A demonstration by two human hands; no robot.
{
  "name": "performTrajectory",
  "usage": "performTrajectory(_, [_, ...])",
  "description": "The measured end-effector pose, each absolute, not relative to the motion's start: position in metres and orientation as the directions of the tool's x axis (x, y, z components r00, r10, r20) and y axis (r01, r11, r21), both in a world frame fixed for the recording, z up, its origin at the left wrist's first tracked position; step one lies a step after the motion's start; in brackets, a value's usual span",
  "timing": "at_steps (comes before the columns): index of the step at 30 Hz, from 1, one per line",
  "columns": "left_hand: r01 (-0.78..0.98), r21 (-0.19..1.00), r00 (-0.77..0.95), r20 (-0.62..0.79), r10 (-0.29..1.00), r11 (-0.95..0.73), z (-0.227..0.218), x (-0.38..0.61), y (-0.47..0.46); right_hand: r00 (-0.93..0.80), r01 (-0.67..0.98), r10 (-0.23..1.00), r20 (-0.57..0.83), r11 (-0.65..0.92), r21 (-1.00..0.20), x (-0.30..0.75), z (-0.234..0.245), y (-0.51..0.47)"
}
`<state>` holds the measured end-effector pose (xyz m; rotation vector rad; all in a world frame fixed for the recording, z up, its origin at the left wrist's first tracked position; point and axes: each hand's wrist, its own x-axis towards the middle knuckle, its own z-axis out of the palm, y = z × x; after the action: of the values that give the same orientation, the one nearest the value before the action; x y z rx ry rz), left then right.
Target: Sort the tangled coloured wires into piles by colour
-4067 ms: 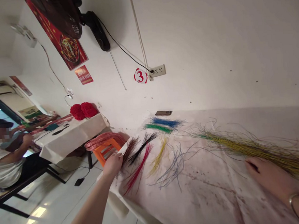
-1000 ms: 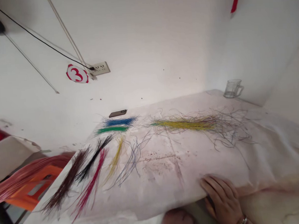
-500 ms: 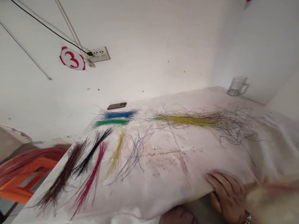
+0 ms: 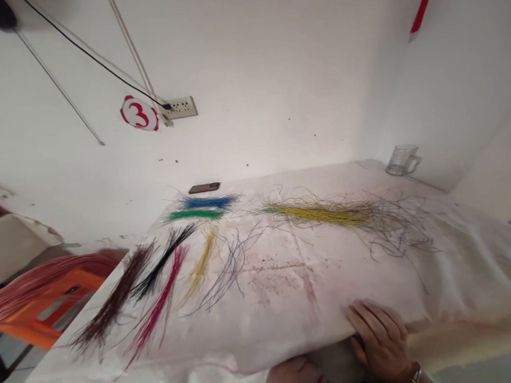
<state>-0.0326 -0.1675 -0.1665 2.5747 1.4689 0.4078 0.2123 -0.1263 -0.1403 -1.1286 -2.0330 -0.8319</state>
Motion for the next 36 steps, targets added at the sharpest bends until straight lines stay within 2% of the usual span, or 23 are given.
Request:
performTrajectory(6, [0.784, 0.254, 0.524, 0.217, 0.824, -0.566, -0.148, -0.04, -0.17, -0.396, 0.873, 0.455, 0.798, 0.455, 0.174, 0.21, -0.139, -0.126])
performTrajectory(11, [0.777, 0.214, 0.521, 0.309, 0.796, -0.592, -0.136, -0.036, -0.171, -0.205, 0.872, 0.481, 0.852, 0.485, -0.063, 0.199, -0.142, -0.126])
performTrajectory(14, [0.799, 0.199, 0.495, 0.319, 0.808, -0.567, -0.135, -0.034, -0.169, -0.174, 0.862, 0.489, 0.855, 0.496, -0.108, 0.195, -0.146, -0.127])
performTrajectory(17, [0.829, 0.196, 0.468, 0.27, 0.842, -0.524, -0.135, -0.034, -0.169, -0.17, 0.861, 0.489, 0.856, 0.496, -0.112, 0.196, -0.151, -0.127])
performTrajectory(25, [0.889, 0.216, 0.406, 0.032, 0.913, -0.403, -0.133, -0.046, -0.172, -0.16, 0.858, 0.493, 0.855, 0.498, -0.126, 0.196, -0.152, -0.126])
performTrajectory(36, [0.885, 0.238, 0.425, -0.059, 0.903, -0.401, -0.128, -0.045, -0.168, -0.13, 0.846, 0.551, 0.824, 0.495, -0.198, 0.197, -0.143, -0.132])
